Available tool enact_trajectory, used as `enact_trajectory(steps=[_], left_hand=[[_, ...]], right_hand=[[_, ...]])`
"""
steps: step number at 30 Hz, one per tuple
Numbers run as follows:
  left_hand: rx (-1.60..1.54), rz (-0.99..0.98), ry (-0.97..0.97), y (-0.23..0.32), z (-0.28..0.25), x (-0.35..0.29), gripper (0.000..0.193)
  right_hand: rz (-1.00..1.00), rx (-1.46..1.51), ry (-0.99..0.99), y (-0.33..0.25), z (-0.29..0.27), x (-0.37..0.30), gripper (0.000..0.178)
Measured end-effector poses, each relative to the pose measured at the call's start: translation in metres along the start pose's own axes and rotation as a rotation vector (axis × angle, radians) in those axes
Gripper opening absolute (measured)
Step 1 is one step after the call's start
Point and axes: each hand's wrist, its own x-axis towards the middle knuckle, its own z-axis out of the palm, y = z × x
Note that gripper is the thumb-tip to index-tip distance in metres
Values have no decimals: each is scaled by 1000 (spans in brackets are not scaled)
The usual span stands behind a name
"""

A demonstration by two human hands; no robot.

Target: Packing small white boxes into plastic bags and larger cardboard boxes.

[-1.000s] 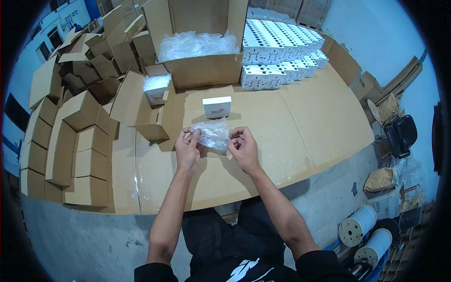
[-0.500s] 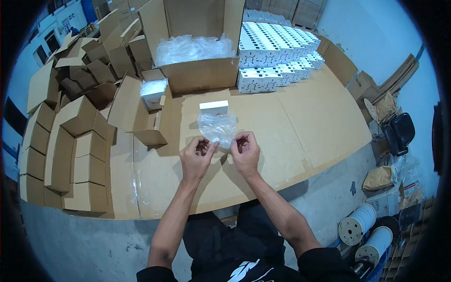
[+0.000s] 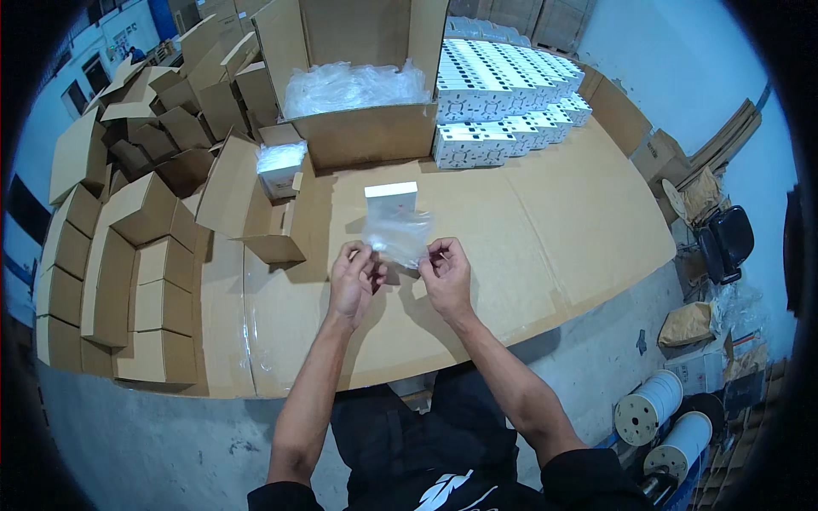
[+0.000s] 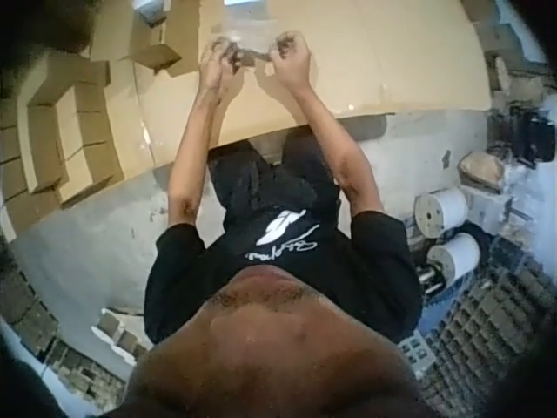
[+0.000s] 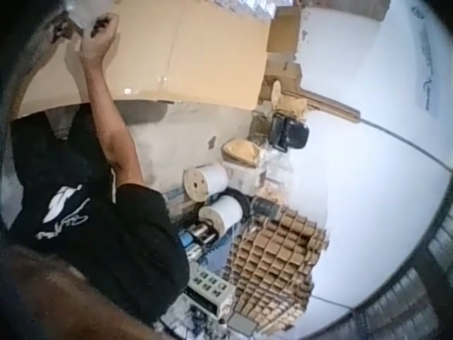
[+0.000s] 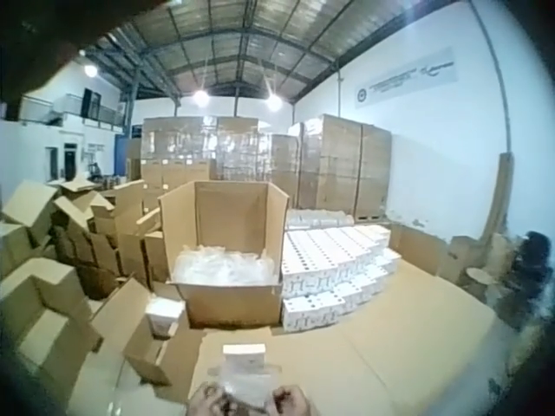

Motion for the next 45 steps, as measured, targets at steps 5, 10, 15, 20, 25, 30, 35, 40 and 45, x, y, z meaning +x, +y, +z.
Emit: enact_trajectory(steps=[5, 10, 15, 20, 25, 30, 35, 40, 45], left_hand=[[337, 249, 59, -1, -10, 2, 18], [451, 370, 138, -2, 5, -1, 18], [374, 237, 158, 0, 2, -1, 22], [389, 179, 163, 2, -5, 1, 22], [297, 185, 103, -1, -13, 5, 13], [467, 238, 25, -4, -4, 2, 7], [571, 231, -60, -1, -9, 0, 5], [538, 238, -120, 1, -17, 4, 10], [394, 52, -205, 27, -36, 1, 13]], right_hand=[[64, -25, -54, -17, 5, -4, 26], [33, -86, -79, -17, 4, -7, 27], [-19, -174, -111, -18, 4, -8, 27], [-54, -238, -193, -11, 2, -8, 31], [40, -173, -223, -23, 6, -8, 46], [79, -164, -240, -13, 7, -1, 66], [184, -5, -80, -11, 1, 7, 41], [281, 309, -110, 6, -13, 11, 20], [374, 611, 79, -19, -8, 16, 17]])
